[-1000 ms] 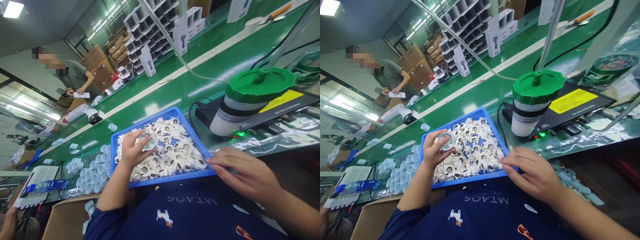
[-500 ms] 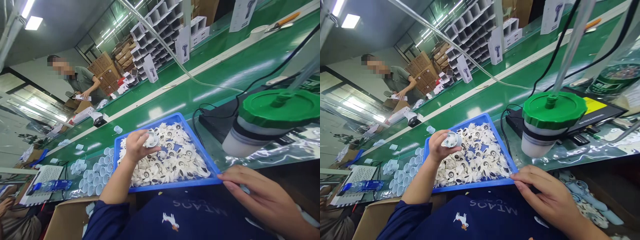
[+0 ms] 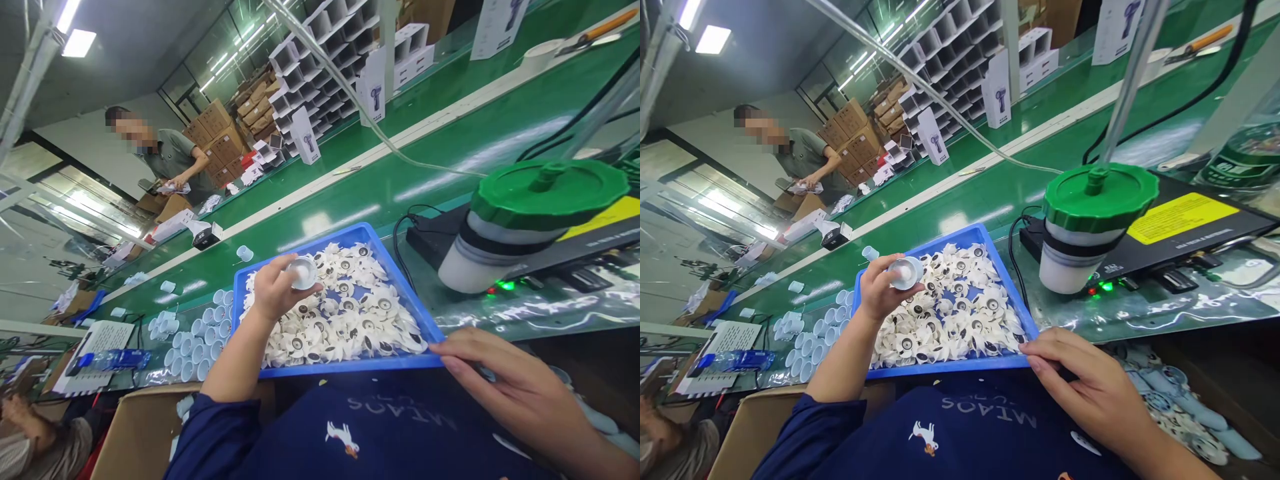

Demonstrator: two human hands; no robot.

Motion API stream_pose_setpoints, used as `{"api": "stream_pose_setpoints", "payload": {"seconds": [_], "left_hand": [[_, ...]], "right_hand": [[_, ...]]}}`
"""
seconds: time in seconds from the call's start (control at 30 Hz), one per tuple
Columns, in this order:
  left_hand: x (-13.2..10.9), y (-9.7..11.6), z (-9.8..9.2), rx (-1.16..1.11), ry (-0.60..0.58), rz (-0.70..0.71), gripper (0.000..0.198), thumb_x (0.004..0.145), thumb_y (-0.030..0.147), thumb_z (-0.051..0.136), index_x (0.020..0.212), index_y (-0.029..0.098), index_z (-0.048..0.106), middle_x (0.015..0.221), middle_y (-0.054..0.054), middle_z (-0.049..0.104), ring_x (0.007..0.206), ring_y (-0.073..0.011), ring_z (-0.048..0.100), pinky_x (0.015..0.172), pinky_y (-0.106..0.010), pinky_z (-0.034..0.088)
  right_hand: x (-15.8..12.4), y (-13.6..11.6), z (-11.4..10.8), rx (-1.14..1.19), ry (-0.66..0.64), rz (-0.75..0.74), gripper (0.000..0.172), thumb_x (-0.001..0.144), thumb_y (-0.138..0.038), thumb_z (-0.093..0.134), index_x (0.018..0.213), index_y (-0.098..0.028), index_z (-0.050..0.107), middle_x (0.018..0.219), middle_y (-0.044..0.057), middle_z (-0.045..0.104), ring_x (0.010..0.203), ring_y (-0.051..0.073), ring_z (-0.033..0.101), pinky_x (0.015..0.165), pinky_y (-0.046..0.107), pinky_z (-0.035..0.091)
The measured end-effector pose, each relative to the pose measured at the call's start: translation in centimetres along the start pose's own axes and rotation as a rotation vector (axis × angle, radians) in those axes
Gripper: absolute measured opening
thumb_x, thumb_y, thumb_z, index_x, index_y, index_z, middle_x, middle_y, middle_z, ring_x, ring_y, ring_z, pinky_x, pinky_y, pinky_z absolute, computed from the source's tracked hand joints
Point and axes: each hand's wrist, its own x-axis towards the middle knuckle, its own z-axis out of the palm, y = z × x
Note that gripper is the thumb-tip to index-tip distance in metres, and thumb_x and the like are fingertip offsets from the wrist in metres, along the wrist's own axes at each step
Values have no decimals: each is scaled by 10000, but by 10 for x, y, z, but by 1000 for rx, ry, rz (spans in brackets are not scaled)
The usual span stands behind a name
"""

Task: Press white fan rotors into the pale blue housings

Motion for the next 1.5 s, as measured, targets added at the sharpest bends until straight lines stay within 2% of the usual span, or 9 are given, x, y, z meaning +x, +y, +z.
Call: {"api": "stream_pose_setpoints", "payload": {"seconds": [0.23, 0.43, 0.63, 0.7, 0.87, 1.0, 1.13, 1.33, 1.5], "left_hand": [[7, 28, -4, -258, -8, -64, 849, 803, 493, 778, 1465, 368, 261, 1118, -63, 693, 1000, -222, 719, 821, -411, 616], [7, 89, -3, -636, -100, -127, 820, 908, 452, 664, 1548, 364, 159, 1303, -120, 654, 1373, -289, 517, 1104, -582, 442], [-29, 68, -17, -563, 55, -422, 911, 909, 456, 638, 1586, 296, 50, 1575, -197, 349, 1473, -346, 365, 1176, -656, 309], [-44, 59, -20, -534, 62, -495, 838, 926, 380, 619, 1576, 289, 98, 1508, -186, 442, 1416, -319, 451, 1161, -628, 349], [-66, 51, -28, -471, -18, -564, 709, 903, 323, 651, 1515, 262, 299, 1335, -129, 610, 1284, -263, 572, 1114, -512, 436], [-72, 45, -33, -508, 37, -640, 544, 912, 299, 631, 1417, 257, 436, 1281, -101, 641, 1234, -241, 605, 1061, -457, 494], [-74, 43, -36, -518, 65, -684, 473, 908, 284, 625, 1360, 251, 488, 1246, -92, 657, 1183, -236, 631, 1032, -452, 515], [-67, 53, -31, -568, -116, -641, 752, 844, 455, 715, 1482, 253, 372, 1462, -176, 521, 1340, -352, 523, 1060, -576, 485], [-57, 64, -30, -640, -61, -626, 642, 883, 498, 675, 1427, 266, 428, 1367, -156, 601, 1293, -322, 574, 1052, -520, 506]], "right_hand": [[-2, 3, 16, 227, -76, 162, 149, 963, -358, 607, 1030, -303, 728, 943, 44, 697, 831, 197, 690, 751, 304, 590], [49, -26, 63, 1173, -521, 677, 818, 927, -822, 302, 1498, -246, 406, 1294, 157, 584, 987, 265, 666, 784, 406, 590], [146, -12, 61, 123, 103, 199, 693, 911, -542, 511, 1514, -219, 398, 1504, 138, 349, 1383, 340, 373, 1085, 511, 421], [176, 7, 64, -277, 49, 168, 633, 931, -475, 526, 1501, -212, 442, 1541, 131, 271, 1463, 365, 211, 1177, 539, 283], [209, 37, 74, -756, -356, 402, 549, 920, -295, 556, 1461, -212, 514, 1372, 189, 449, 1091, 384, 599, 953, 571, 496], [197, 33, 59, -775, -22, 100, 592, 974, -386, 437, 1531, -198, 358, 1502, 173, 276, 1356, 356, 404, 1112, 528, 391], [169, 25, 63, -463, 132, -127, 549, 895, -471, 487, 1372, -202, 455, 1427, 168, 384, 1399, 322, 351, 1166, 517, 318], [116, -27, 117, 737, -237, 788, 603, 976, -609, 305, 1492, -313, 210, 1354, 126, 523, 1060, 277, 643, 862, 489, 564], [88, -43, 131, 894, -495, 835, 643, 954, -721, 409, 1435, -298, 358, 1413, 122, 479, 1052, 257, 646, 839, 428, 583]]}}
